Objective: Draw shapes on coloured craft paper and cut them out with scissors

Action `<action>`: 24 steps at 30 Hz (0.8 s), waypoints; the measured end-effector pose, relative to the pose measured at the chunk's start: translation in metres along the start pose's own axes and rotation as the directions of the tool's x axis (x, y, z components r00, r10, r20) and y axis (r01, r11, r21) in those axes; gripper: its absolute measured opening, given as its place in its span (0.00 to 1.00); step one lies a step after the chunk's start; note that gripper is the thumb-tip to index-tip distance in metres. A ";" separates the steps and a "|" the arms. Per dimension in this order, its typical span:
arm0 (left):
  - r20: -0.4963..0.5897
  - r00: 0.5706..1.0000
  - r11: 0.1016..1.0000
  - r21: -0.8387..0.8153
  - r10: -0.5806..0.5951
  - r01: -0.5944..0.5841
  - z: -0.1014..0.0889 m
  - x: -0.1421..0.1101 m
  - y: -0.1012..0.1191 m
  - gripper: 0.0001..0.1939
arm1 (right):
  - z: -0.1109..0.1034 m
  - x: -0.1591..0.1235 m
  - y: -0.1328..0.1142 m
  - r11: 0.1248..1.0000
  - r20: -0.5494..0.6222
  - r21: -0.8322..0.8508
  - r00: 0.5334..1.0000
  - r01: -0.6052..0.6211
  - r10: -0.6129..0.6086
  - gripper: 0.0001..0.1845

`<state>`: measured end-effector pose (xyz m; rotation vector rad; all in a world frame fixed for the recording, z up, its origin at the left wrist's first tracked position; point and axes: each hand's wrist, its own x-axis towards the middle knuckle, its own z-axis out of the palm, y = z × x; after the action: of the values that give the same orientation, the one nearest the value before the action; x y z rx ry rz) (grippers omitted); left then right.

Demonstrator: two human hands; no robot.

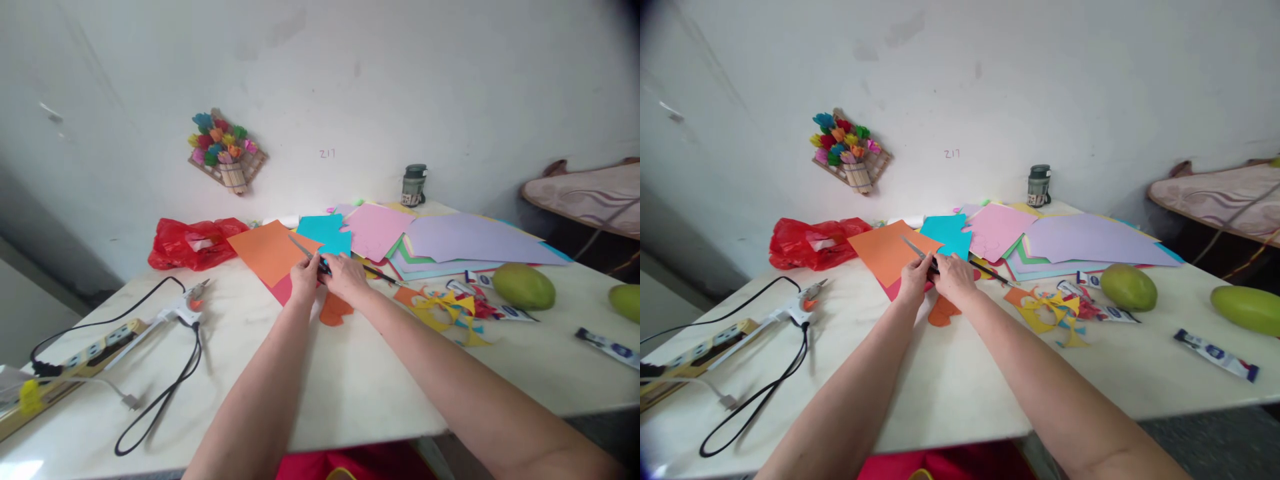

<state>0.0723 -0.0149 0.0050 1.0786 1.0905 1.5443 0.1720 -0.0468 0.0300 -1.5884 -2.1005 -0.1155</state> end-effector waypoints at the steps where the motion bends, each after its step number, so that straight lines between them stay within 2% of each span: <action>1: 0.005 1.000 0.999 0.032 0.003 -0.003 0.001 0.000 0.000 0.16 | 0.002 0.001 0.001 0.999 0.001 0.003 0.999 -0.036 0.036 0.20; 5: 0.015 0.999 0.992 0.119 0.030 -0.032 -0.002 0.004 0.002 0.19 | 0.007 0.006 0.008 0.986 0.014 0.046 0.987 -0.162 0.161 0.21; 8: -0.055 0.991 0.966 0.234 0.124 -0.108 -0.016 0.011 0.007 0.18 | 0.007 0.010 0.019 0.967 0.019 0.119 0.975 -0.224 0.223 0.18; 10: -0.204 0.955 0.891 0.440 0.217 -0.108 -0.030 0.016 0.010 0.11 | 0.008 0.012 0.028 0.945 0.027 0.159 0.959 -0.284 0.284 0.17; 12: -0.308 0.912 0.786 0.617 0.272 -0.026 -0.044 0.019 0.013 0.13 | 0.010 0.014 0.038 0.911 0.037 0.221 0.937 -0.348 0.349 0.16; 14: -0.286 0.916 0.699 0.715 0.283 0.007 -0.054 0.020 0.014 0.18 | 0.013 0.015 0.046 0.871 0.050 0.314 0.922 -0.379 0.383 0.17; 16: -0.252 0.934 0.660 0.751 0.251 0.025 -0.060 0.021 0.012 0.19 | 0.013 0.016 0.051 0.860 0.026 0.315 0.910 -0.401 0.414 0.17; 19: -0.251 0.949 0.724 0.689 0.190 0.037 -0.064 0.023 0.005 0.15 | 0.009 0.016 0.054 0.882 -0.024 0.197 0.897 -0.429 0.442 0.16; 22: -0.306 0.937 0.817 0.576 0.170 0.040 -0.066 0.025 -0.001 0.11 | 0.003 0.016 0.054 0.886 -0.026 0.062 0.887 -0.460 0.462 0.20; 24: -0.336 0.928 0.836 0.547 0.161 0.053 -0.066 0.027 -0.004 0.11 | 0.001 0.016 0.054 0.877 -0.002 0.019 0.877 -0.481 0.481 0.24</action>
<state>0.0044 0.0022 -0.0094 1.2227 1.8654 1.5571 0.2186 -0.0153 0.0234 -2.0425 -1.6301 0.0702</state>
